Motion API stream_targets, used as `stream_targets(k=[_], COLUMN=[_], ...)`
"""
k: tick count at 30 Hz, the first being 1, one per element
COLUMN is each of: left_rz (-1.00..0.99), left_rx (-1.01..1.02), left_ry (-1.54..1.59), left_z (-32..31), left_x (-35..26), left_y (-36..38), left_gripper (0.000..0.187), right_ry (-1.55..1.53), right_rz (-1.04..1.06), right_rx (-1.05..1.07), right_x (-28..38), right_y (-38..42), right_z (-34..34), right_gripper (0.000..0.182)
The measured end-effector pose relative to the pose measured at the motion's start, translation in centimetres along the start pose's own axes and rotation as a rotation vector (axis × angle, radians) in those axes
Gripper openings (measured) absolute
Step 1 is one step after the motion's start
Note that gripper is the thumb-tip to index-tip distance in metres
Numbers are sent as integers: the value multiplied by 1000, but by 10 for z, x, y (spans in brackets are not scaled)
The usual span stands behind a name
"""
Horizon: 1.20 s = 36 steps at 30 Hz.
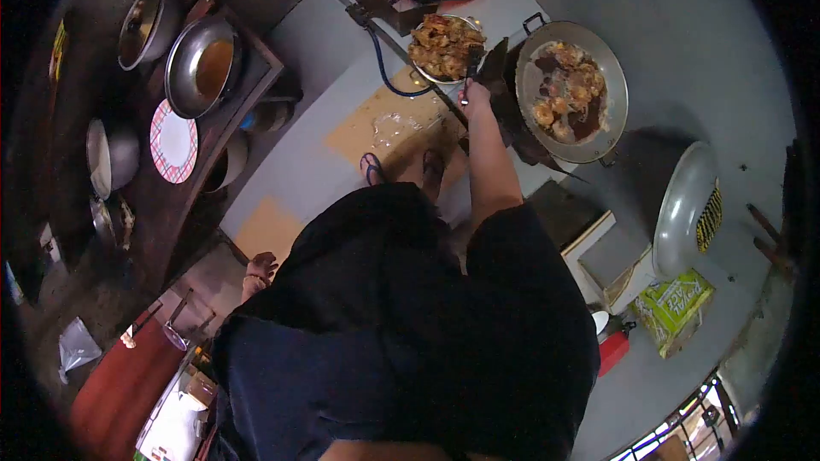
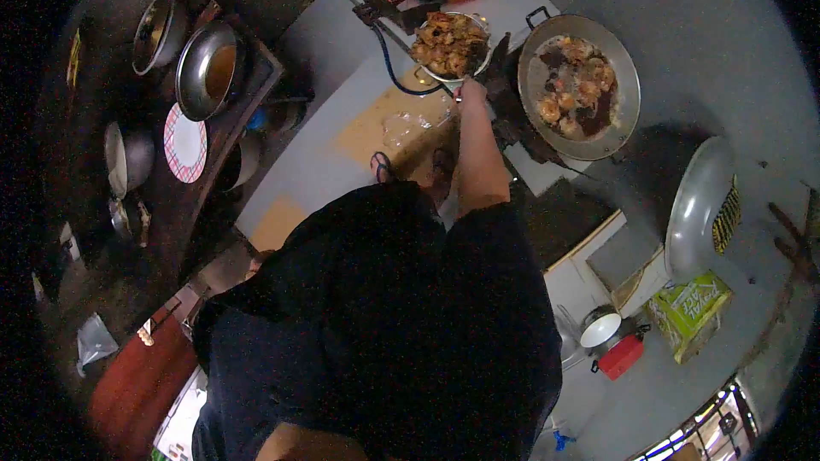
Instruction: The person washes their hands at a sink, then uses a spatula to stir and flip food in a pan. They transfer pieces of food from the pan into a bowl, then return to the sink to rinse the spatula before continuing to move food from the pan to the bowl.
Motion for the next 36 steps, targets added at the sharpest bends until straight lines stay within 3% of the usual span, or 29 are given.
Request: stream_targets(k=[1, 2, 5, 9, 11, 14, 15, 16, 17, 20, 22, 24, 25, 26, 27, 28, 29, 30, 32, 36], left_rz=[249, 249, -310, -580, -623, -606, -463, -26, 384, -122, -68, -5, -80, -157, -163, -159, -151, -147, -106, -136], left_rx=[-86, -90, -207, -70, -32, 50, 186, 519, 829, 160, 275, 398, 235, 68, 74, 204, 331, 331, -15, 51], left_ry=[306, 302, -490, -776, -798, -678, -392, 331, 781, 177, 150, 105, 26, -51, -51, -8, 36, 43, -25, -105], left_z=[2, 6, 0, -7, -13, -26, -29, -33, -41, -67, -64, -81, -94, -100, -98, -94, -96, -100, -103, -87], left_x=[13, 21, -14, 7, 2, -15, -18, -23, -37, -143, -128, -132, -151, -165, -162, -151, -142, -137, -132, -122], left_y=[0, 1, 26, -11, -23, -47, -60, -72, -72, 32, -46, -57, -27, -7, -19, -43, -55, -52, -42, 5], left_gripper=[17, 17, 18, 18, 19, 19, 19, 20, 20, 28, 24, 19, 19, 19, 19, 19, 20, 20, 22, 19], right_ry=[-116, -119, -11, 128, 892, 509, 479, 475, 474, 394, 298, 301, 495, 491, 722, 952, 956, 1056, 1160, 1186], right_rz=[-38, -43, -114, -136, 559, 318, 318, 317, 309, 367, 442, 568, 627, 627, 746, 856, 861, 822, 785, 818], right_rx=[-33, -32, -77, -145, 200, 161, 66, 54, 113, 229, 267, 3, -38, -48, -286, -530, -531, -584, -632, -671], right_x=[-1, -1, -14, -31, -53, -10, -17, -13, -11, -9, 2, 16, 32, 35, 42, 51, 59, 66, 75, 99], right_y=[0, -2, -37, -75, -132, 16, 9, 15, 30, 76, 95, 107, 118, 114, 110, 107, 106, 106, 89, 31], right_z=[-7, -13, -28, -31, -40, 14, 23, 36, 50, 89, 111, 142, 159, 173, 187, 199, 206, 213, 224, 213], right_gripper=[11, 11, 16, 15, 19, 28, 36, 36, 31, 27, 27, 33, 36, 36, 36, 36, 36, 32, 29, 23])
Point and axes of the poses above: each hand's wrist, its own y-axis away from the middle knuckle, its own z-axis out of the back of the hand, x = y × z, the point moved 3 cm from there along -y, towards the middle knuckle, and after that the axes turned 14 degrees about -x, right-handed, at the moved point
